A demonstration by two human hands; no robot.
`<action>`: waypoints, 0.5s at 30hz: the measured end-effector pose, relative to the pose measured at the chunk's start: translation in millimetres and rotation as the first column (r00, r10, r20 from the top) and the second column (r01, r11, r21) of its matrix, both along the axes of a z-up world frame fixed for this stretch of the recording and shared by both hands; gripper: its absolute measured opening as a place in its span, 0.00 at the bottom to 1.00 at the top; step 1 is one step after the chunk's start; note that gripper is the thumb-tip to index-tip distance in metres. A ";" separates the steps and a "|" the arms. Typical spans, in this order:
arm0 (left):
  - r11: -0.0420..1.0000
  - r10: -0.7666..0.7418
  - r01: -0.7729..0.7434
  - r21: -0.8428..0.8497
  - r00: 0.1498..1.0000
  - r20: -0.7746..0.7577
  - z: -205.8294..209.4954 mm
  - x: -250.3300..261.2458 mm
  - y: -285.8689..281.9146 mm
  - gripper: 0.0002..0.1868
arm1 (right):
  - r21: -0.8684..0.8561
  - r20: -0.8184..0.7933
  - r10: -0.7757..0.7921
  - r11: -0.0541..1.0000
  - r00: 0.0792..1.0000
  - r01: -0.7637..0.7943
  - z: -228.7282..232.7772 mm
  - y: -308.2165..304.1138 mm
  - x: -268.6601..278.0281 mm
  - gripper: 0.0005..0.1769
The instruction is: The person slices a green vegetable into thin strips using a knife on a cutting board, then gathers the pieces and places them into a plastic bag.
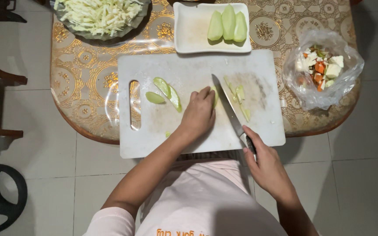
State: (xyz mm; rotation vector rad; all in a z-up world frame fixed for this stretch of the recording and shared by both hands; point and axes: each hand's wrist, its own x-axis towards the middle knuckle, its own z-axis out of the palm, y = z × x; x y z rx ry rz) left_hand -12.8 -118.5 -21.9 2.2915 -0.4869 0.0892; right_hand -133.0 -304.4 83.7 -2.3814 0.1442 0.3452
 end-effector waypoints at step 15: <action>0.999 -0.038 0.041 0.026 0.995 -0.088 14.3 4.4 -2.1 0.28 | -0.198 0.025 0.206 0.960 0.978 -0.197 -27.9 12.7 17.8 0.36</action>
